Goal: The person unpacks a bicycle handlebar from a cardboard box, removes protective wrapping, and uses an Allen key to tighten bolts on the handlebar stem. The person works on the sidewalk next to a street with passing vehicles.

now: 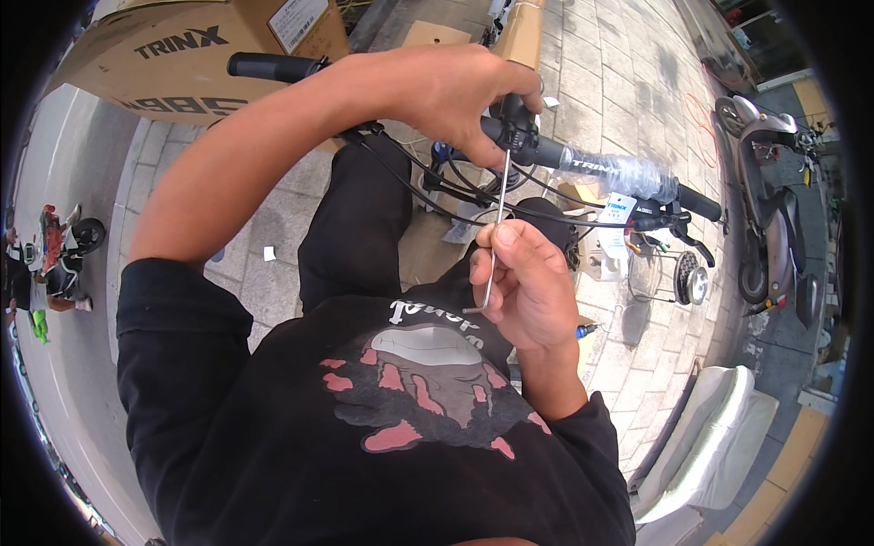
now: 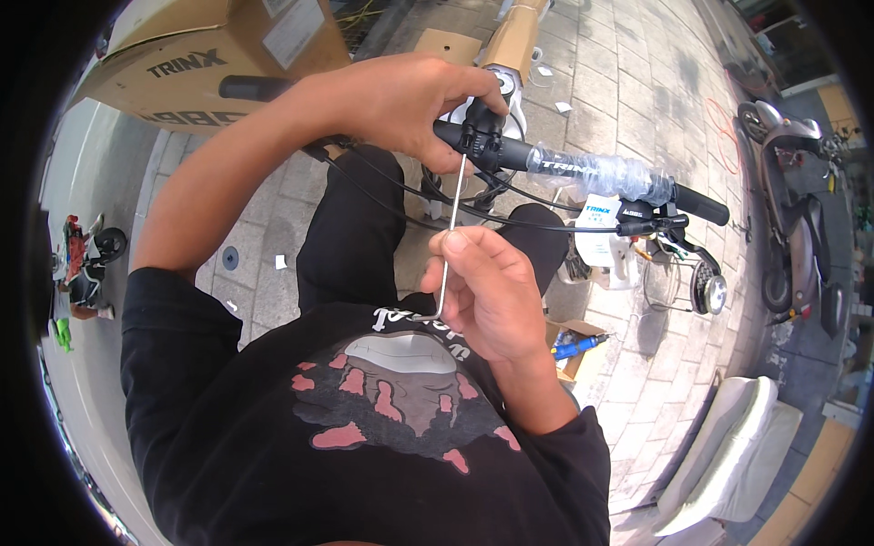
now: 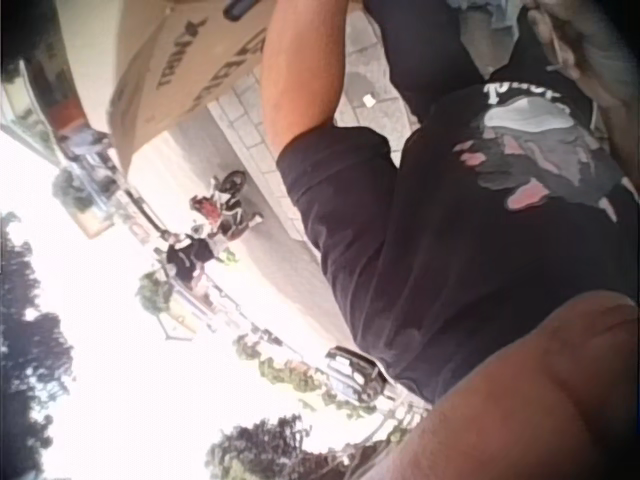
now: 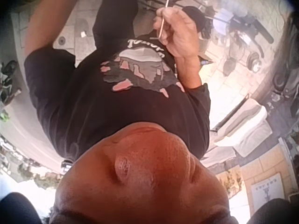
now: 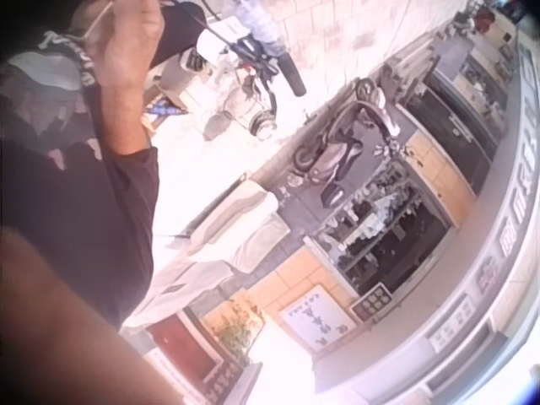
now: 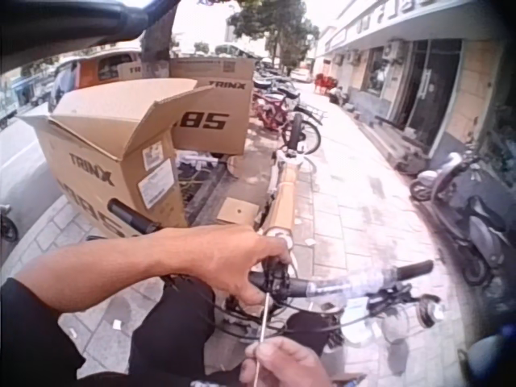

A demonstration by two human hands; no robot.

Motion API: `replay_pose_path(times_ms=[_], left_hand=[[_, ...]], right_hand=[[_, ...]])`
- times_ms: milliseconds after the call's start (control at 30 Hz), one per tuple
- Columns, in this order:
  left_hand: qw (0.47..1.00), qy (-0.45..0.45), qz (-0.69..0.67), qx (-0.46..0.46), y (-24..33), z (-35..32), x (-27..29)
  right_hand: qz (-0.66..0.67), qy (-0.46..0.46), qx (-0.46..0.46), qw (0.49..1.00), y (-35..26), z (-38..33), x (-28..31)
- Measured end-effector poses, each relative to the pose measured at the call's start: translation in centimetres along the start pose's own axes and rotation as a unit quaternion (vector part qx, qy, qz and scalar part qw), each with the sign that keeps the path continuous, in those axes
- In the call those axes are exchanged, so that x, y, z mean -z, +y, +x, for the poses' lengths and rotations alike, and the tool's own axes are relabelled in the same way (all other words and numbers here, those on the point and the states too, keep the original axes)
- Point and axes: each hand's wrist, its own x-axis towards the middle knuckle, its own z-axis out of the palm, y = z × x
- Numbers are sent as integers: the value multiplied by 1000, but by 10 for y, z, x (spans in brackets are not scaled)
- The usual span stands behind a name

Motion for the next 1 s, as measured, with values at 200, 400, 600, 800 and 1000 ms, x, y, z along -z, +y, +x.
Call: replay_pose_path(times_ms=[200,400,600,800,1000], left_hand=[[1000,-2,-10,6,0,1,-2],[1000,3,-9,-7,-2,0,-2],[1000,-4,-11,-7,-1,1,1],[1000,-8,0,-14,-3,2,0],[1000,-15,3,7,4,-3,2]], right_hand=[[-1,10,5,1000,0,4,-4],[5,3,8,1000,0,8,-4],[119,-61,-20,991,2,12,-2],[169,-108,-29,979,8,14,3],[166,-91,-22,982,6,12,0]])
